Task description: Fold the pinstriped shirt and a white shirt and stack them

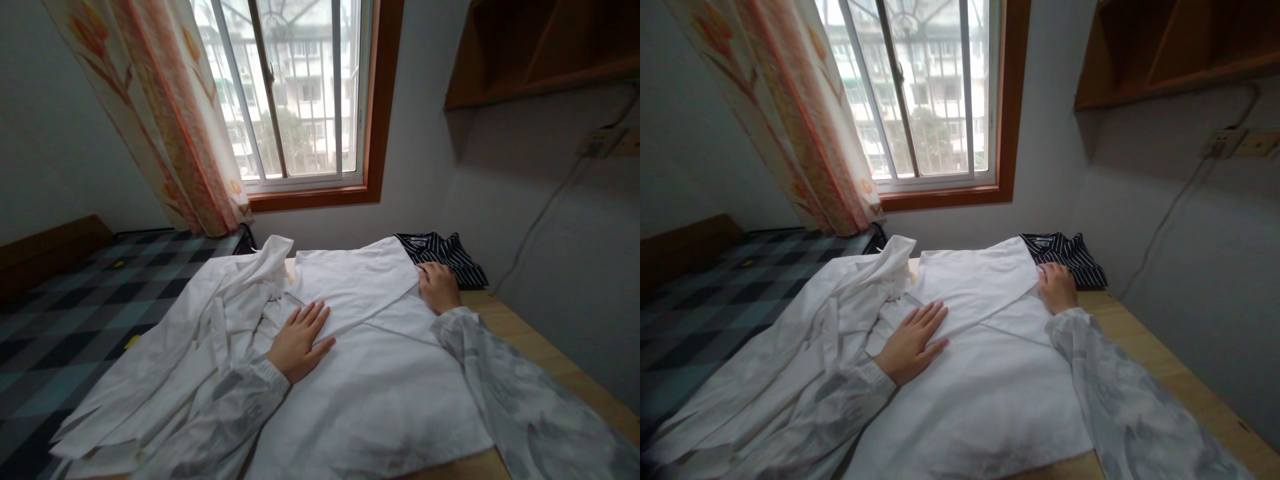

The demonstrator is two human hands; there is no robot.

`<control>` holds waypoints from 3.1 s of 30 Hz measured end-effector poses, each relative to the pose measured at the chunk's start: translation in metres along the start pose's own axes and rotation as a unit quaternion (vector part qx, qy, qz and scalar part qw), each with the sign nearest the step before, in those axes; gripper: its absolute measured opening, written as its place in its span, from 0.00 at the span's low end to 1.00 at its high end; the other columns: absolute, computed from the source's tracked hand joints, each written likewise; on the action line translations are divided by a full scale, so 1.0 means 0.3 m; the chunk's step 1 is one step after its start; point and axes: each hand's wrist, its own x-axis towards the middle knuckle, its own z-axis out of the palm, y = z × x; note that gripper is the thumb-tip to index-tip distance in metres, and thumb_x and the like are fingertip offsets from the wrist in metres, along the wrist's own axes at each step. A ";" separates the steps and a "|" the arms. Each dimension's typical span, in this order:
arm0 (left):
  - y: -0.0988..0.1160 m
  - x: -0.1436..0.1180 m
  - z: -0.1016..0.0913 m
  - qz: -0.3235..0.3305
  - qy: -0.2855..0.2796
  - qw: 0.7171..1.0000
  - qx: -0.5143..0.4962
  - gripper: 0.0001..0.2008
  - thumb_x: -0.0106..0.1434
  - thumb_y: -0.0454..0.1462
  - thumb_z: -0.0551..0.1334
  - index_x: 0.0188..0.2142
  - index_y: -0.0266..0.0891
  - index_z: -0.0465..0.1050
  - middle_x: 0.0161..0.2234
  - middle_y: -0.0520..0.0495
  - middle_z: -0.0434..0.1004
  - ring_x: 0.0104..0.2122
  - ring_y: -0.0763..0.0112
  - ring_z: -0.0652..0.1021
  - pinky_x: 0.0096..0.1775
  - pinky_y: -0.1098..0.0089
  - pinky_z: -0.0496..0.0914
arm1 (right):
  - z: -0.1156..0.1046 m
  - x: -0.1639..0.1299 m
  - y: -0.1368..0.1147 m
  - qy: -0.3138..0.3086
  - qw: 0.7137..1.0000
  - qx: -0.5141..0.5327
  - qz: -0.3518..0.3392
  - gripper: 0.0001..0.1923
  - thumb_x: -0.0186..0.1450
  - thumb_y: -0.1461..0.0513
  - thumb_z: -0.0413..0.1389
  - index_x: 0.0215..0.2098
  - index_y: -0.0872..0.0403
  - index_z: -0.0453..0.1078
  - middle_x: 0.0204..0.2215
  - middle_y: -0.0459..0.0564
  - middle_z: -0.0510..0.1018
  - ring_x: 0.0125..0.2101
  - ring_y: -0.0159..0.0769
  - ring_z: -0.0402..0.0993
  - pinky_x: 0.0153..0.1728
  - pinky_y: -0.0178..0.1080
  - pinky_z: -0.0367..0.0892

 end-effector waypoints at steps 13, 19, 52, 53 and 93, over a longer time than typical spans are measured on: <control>-0.015 -0.003 0.003 0.031 0.012 0.998 0.048 0.38 0.80 0.57 0.52 0.81 0.44 0.55 0.81 0.42 0.53 0.79 0.50 0.58 0.77 0.45 0.56 | 0.024 0.040 0.072 0.056 0.995 0.082 0.004 0.14 0.70 0.56 0.58 0.46 0.52 0.83 0.46 0.58 0.85 0.47 0.53 0.75 0.53 0.50 0.69; -0.026 -0.003 0.012 0.034 0.015 0.998 0.055 0.38 0.81 0.58 0.52 0.81 0.46 0.55 0.81 0.43 0.53 0.79 0.51 0.59 0.76 0.45 0.56 | 0.010 0.041 0.045 0.102 0.990 0.066 0.074 0.12 0.72 0.57 0.56 0.48 0.52 0.77 0.39 0.57 0.82 0.42 0.51 0.75 0.46 0.46 0.67; -0.015 -0.008 0.013 0.028 0.014 0.999 0.045 0.39 0.80 0.58 0.53 0.81 0.45 0.54 0.81 0.41 0.53 0.79 0.49 0.58 0.77 0.43 0.55 | 0.002 0.326 -0.014 -0.173 0.977 0.028 0.119 0.24 0.64 0.51 0.68 0.53 0.57 0.84 0.46 0.61 0.89 0.46 0.52 0.84 0.46 0.42 0.72; -0.014 -0.009 0.013 0.028 0.013 0.999 0.042 0.39 0.80 0.58 0.53 0.81 0.45 0.54 0.81 0.41 0.53 0.79 0.49 0.58 0.76 0.43 0.55 | 0.009 0.354 -0.016 -0.180 0.976 0.037 0.114 0.18 0.63 0.55 0.68 0.47 0.57 0.85 0.43 0.60 0.89 0.43 0.50 0.84 0.44 0.40 0.71; -0.010 -0.004 0.030 0.028 0.031 0.999 0.031 0.38 0.79 0.57 0.55 0.81 0.47 0.56 0.80 0.41 0.56 0.79 0.50 0.59 0.77 0.43 0.55 | -0.128 0.091 0.024 -0.211 0.937 0.179 0.213 0.29 0.64 0.36 0.64 0.38 0.54 0.79 0.28 0.55 0.84 0.26 0.44 0.79 0.25 0.39 0.69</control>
